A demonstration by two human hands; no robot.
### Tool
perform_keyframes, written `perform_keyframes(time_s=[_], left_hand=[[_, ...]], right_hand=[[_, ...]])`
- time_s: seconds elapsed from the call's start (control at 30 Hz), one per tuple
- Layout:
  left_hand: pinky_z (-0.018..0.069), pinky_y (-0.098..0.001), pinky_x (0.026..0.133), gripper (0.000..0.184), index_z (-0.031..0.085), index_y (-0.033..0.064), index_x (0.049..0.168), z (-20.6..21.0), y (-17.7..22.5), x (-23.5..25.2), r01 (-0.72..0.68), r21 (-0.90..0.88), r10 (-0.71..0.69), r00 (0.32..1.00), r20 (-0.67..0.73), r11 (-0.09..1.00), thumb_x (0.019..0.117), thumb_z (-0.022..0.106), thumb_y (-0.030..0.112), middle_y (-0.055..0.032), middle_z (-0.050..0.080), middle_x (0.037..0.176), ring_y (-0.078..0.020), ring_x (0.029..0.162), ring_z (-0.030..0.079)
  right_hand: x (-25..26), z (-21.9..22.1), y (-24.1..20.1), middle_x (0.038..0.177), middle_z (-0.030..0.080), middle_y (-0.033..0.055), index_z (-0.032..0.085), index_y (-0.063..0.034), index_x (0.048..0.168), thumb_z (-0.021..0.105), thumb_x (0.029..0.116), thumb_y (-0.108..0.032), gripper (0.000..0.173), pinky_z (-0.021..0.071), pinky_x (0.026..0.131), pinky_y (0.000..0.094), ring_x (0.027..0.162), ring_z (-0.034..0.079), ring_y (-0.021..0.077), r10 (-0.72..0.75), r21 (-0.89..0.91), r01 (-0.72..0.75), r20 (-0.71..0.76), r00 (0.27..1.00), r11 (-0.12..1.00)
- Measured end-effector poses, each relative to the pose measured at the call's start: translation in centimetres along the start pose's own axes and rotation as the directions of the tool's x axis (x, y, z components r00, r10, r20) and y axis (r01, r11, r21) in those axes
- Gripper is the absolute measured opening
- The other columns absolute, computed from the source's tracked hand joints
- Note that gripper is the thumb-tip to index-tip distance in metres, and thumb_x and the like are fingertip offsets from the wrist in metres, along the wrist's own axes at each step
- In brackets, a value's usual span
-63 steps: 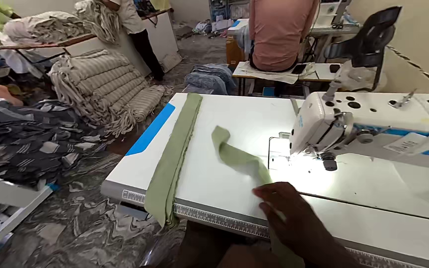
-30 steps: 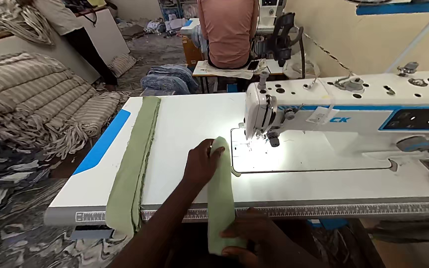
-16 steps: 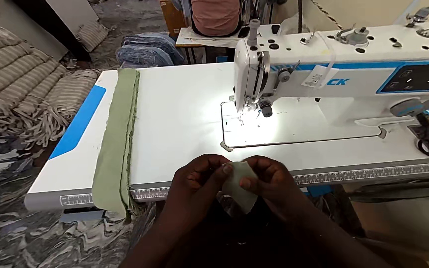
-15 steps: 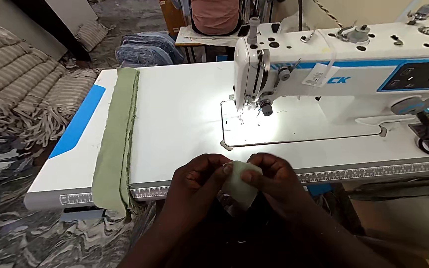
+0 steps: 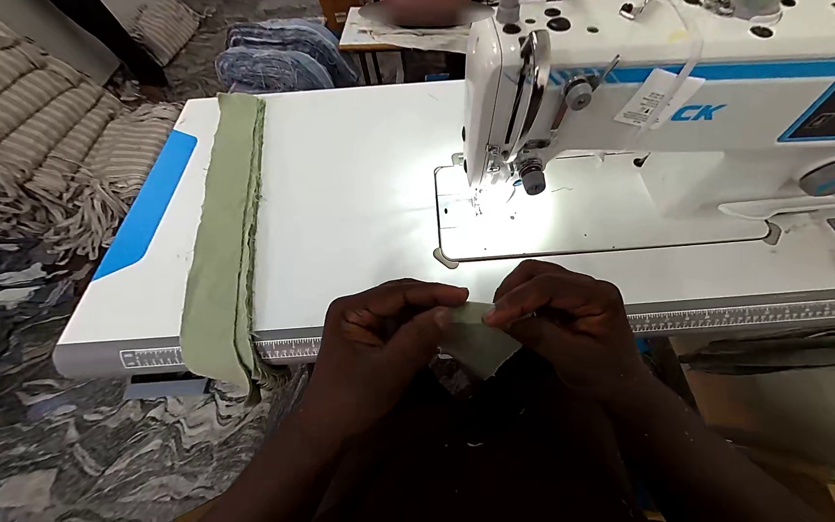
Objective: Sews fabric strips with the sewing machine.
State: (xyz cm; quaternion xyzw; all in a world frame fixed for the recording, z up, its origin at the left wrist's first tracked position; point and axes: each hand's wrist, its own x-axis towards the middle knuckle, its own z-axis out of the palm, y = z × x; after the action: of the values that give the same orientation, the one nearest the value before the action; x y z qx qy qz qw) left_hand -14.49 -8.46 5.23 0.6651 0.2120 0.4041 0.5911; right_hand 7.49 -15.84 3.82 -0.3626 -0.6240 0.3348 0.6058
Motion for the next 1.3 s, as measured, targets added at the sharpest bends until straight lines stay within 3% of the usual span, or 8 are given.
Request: perform_keyframes(time_s=[0.17,0.3,0.37,0.53,0.8,0.93,1.13,1.3], left_hand=[[0.0578,-0.0201,0.059,0.025,0.07,0.0051,0.115,1.3,0.9,0.2,-0.022,0.161,0.034,0.997,-0.075,0.987,0.0901,0.072,0.002,-0.0024,0.07,0.086,-0.0087,0.066,0.065],[0.0618,-0.0243,0.066,0.033,0.065,0.0055,0.121,1.8,0.7,0.3,-0.007,0.197,0.025,0.996,-0.091,0.98,0.0888,0.074,0.006,-0.0036,0.071,0.091,-0.0133,0.074,0.069],[0.0619,-0.0275,0.075,0.041,0.063,0.0045,0.128,1.3,0.4,0.3,0.015,0.17,-0.009,0.999,-0.038,0.985,0.0888,0.074,0.01,-0.006,0.07,0.103,-0.0167,0.085,0.07],[0.0629,-0.0244,0.064,0.009,0.077,0.0078,0.098,1.3,0.3,0.5,-0.058,0.268,0.088,0.991,-0.104,0.962,0.0891,0.077,0.011,-0.0015,0.073,0.093,-0.0109,0.072,0.07],[0.0628,-0.025,0.064,0.011,0.075,0.005,0.097,2.4,-0.1,0.9,-0.117,0.269,0.176,0.962,-0.207,0.956,0.0863,0.077,0.006,-0.0025,0.073,0.09,-0.0116,0.072,0.07],[0.0584,-0.0264,0.086,0.032,0.071,0.0071,0.123,2.8,-1.2,0.3,-0.289,0.71,0.411,0.912,-0.001,0.642,0.0916,0.072,0.012,-0.0041,0.069,0.113,-0.0102,0.102,0.067],[0.0621,-0.0219,0.073,0.021,0.078,0.0145,0.116,-0.3,0.0,1.3,-0.177,0.411,0.136,0.982,0.128,0.894,0.1,0.067,0.023,0.0052,0.073,0.105,-0.0068,0.087,0.07],[0.062,-0.0193,0.071,0.017,0.079,0.0126,0.109,-0.6,0.0,1.8,-0.307,0.504,0.274,0.951,0.14,0.807,0.0951,0.072,0.017,0.0062,0.074,0.102,-0.004,0.086,0.071]], right_hand=[[0.5,-0.1,0.1,0.097,0.067,0.0022,0.067,0.0014,0.117,0.072,0.0913,-0.016,0.032,0.0606,0.077,0.0253,0.086,0.067,0.0088,0.056,-0.005,-0.056,0.049,0.997,0.998],[0.7,0.9,-0.6,0.086,0.07,-0.0013,0.079,-0.0061,0.095,0.076,0.0894,-0.014,0.01,0.0592,0.059,0.0193,0.073,0.067,0.0059,0.121,-0.2,-0.136,-0.086,0.989,0.97],[0.8,0.9,-0.7,0.085,0.07,-0.0029,0.078,-0.0079,0.092,0.076,0.0879,-0.012,0.006,0.0588,0.06,0.0184,0.073,0.067,0.0043,0.085,-0.249,-0.108,-0.101,0.991,0.962],[0.9,1.2,-0.6,0.085,0.069,-0.004,0.077,-0.009,0.089,0.077,0.0869,-0.016,0.007,0.0576,0.061,0.0177,0.075,0.066,0.0034,0.021,-0.297,-0.062,-0.139,0.99,0.953],[1.0,1.6,-0.4,0.086,0.069,-0.0016,0.077,-0.0044,0.091,0.077,0.086,-0.009,0.007,0.0576,0.064,0.0165,0.077,0.066,0.0035,-0.05,-0.286,-0.008,-0.193,0.98,0.958],[1.0,1.5,0.0,0.092,0.073,0.0017,0.08,-0.0015,0.097,0.078,0.0883,-0.008,0.011,0.06,0.07,0.0185,0.082,0.069,0.0053,-0.121,-0.336,0.036,-0.234,0.965,0.941],[0.7,1.2,0.3,0.083,0.067,-0.0039,0.075,-0.0078,0.088,0.071,0.0876,-0.014,0.007,0.0556,0.06,0.0148,0.073,0.064,0.001,-0.09,-0.334,0.021,-0.19,0.978,0.942],[0.9,1.0,0.2,0.087,0.069,-0.0034,0.077,-0.008,0.092,0.071,0.0902,-0.015,0.009,0.0573,0.062,0.0159,0.076,0.066,0.0022,-0.05,-0.305,0.004,-0.144,0.988,0.952]])
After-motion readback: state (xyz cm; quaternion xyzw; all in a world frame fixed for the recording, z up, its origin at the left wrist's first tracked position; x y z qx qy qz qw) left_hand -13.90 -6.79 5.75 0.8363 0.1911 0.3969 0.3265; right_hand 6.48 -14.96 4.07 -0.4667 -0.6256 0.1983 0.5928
